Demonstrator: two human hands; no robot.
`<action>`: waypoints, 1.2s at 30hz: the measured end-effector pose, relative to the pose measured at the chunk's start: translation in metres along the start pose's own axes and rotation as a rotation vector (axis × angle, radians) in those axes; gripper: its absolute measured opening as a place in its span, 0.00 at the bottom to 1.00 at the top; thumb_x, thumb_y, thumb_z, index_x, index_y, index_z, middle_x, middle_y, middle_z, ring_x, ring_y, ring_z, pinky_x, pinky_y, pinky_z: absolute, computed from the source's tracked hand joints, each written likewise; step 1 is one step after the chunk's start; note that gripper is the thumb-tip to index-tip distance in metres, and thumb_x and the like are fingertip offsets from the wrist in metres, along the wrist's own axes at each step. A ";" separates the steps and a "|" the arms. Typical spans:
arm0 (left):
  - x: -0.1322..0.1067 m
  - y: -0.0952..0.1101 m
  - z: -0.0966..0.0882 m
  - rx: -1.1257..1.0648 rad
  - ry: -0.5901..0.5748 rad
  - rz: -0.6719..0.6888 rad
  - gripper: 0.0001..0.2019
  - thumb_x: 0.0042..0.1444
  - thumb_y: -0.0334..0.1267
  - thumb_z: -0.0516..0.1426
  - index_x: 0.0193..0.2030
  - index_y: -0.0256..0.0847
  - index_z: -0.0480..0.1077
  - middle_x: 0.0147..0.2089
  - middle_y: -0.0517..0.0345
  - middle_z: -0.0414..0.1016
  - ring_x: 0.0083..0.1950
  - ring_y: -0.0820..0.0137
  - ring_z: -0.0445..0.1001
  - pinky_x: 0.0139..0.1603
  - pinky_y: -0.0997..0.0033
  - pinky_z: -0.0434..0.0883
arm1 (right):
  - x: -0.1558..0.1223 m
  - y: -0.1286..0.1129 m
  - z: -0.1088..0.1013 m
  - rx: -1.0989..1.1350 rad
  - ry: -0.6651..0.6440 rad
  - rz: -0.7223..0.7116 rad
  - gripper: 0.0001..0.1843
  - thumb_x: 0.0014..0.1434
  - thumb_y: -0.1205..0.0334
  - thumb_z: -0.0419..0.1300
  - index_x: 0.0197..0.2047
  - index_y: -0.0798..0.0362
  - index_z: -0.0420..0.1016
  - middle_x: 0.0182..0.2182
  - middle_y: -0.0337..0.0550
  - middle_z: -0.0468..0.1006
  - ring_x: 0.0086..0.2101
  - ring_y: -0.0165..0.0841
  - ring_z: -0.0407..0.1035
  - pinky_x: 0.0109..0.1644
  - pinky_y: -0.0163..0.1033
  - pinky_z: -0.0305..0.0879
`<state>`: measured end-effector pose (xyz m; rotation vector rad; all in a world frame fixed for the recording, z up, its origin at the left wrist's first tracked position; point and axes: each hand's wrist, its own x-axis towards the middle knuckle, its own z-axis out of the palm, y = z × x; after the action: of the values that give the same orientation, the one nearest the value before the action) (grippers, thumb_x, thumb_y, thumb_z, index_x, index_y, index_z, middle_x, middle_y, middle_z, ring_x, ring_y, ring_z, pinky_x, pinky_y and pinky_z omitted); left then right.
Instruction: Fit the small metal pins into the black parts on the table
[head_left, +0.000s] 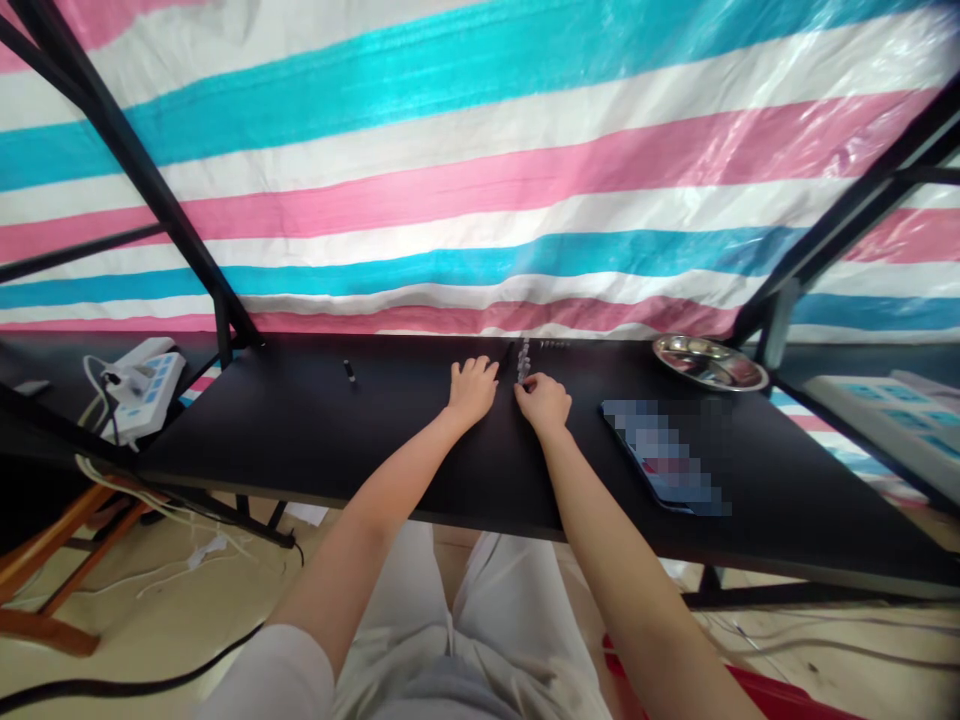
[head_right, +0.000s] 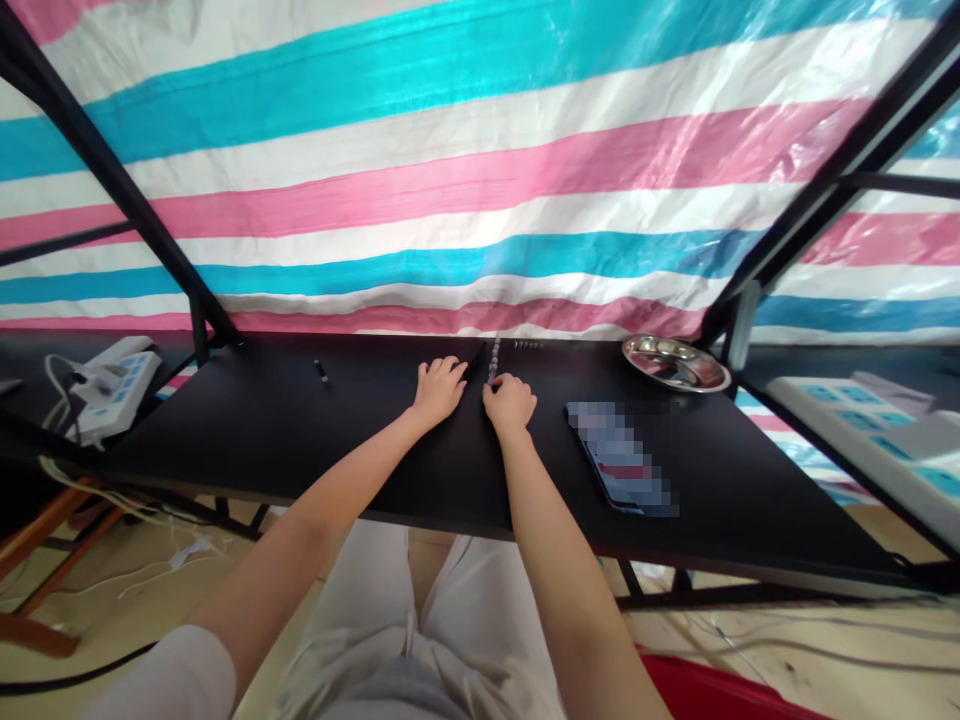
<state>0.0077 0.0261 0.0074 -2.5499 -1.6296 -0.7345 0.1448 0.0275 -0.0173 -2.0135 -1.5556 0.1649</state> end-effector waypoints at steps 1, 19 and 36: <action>0.001 -0.001 -0.001 -0.005 0.016 0.002 0.14 0.57 0.33 0.51 0.49 0.42 0.68 0.52 0.47 0.65 0.52 0.58 0.62 0.53 0.52 0.56 | 0.001 0.001 0.001 0.003 0.006 -0.001 0.11 0.50 0.57 0.56 0.35 0.53 0.74 0.33 0.48 0.75 0.36 0.40 0.67 0.39 0.43 0.58; -0.061 -0.047 -0.048 -0.356 0.339 -0.286 0.04 0.54 0.38 0.56 0.35 0.42 0.71 0.41 0.56 0.73 0.44 0.68 0.70 0.49 0.65 0.62 | -0.015 -0.015 -0.004 0.045 0.033 -0.284 0.07 0.52 0.60 0.54 0.30 0.52 0.71 0.27 0.42 0.72 0.33 0.35 0.63 0.34 0.37 0.50; -0.066 -0.043 -0.043 -0.364 0.452 -0.115 0.06 0.53 0.40 0.58 0.36 0.43 0.74 0.38 0.56 0.74 0.42 0.69 0.71 0.47 0.65 0.65 | -0.039 -0.036 -0.001 -0.060 0.113 -0.644 0.07 0.56 0.63 0.52 0.27 0.54 0.67 0.26 0.44 0.73 0.30 0.33 0.61 0.34 0.38 0.44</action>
<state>-0.0677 -0.0226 0.0090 -2.2540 -1.6067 -1.6100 0.1032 -0.0032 -0.0077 -1.4361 -2.0565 -0.2463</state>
